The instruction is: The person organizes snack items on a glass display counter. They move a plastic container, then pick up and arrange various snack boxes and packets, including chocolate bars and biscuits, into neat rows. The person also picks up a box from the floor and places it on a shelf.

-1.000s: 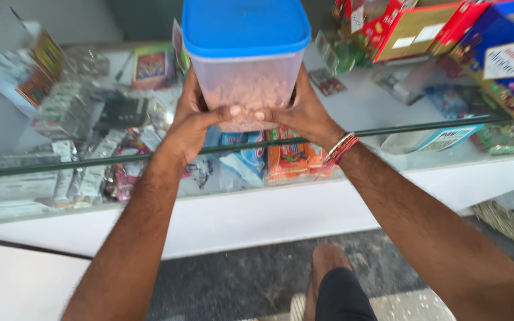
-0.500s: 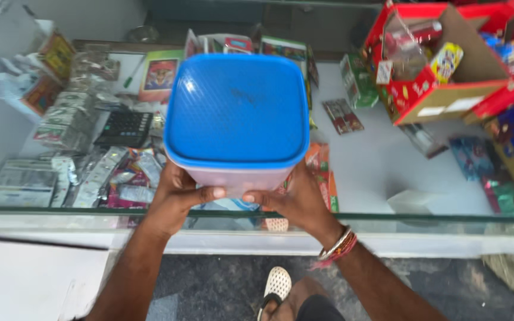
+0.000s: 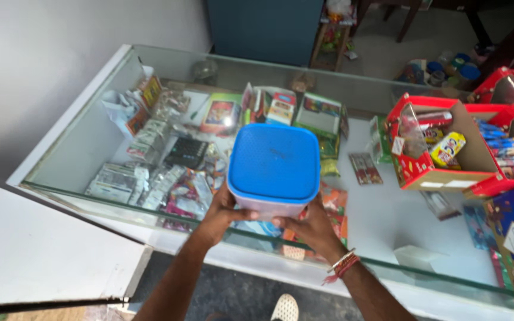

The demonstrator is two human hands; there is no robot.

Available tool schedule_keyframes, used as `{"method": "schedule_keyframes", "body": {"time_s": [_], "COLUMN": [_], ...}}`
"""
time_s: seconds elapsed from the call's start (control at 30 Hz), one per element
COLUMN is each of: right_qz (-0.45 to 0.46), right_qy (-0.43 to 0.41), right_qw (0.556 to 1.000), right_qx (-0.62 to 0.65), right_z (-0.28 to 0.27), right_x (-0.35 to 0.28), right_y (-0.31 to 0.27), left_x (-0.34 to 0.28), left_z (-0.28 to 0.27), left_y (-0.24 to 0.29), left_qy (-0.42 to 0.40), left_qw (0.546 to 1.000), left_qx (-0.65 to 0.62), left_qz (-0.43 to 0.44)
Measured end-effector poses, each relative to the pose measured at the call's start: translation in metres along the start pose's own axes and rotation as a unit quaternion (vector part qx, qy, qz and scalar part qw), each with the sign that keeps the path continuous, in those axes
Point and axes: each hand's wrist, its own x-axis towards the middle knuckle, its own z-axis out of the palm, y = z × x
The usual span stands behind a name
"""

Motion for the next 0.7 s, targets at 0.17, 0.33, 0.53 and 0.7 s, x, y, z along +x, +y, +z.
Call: {"method": "schedule_keyframes", "body": {"time_s": [0.17, 0.33, 0.53, 0.7], "right_qz": [0.026, -0.004, -0.082, -0.018], "right_qy": [-0.024, -0.016, 0.039, 0.054], "right_qw": [0.999, 0.998, 0.986, 0.998], "right_qx": [0.038, -0.054, -0.138, -0.013], "right_z": [0.027, 0.075, 0.164, 0.242], "right_x": [0.026, 0.071, 0.152, 0.218], "right_y": [-0.011, -0.019, -0.028, -0.03], "left_x": [0.007, 0.021, 0.057, 0.1], "left_z": [-0.024, -0.086, -0.189, -0.277], "left_y": [0.026, 0.048, 0.08, 0.106], "left_qy": [0.01, 0.082, 0.021, 0.0], "left_qw": [1.0, 0.992, 0.998, 0.998], "left_qx": [0.007, 0.052, 0.048, 0.038], "left_qz": [0.023, -0.076, 0.044, 0.059]}}
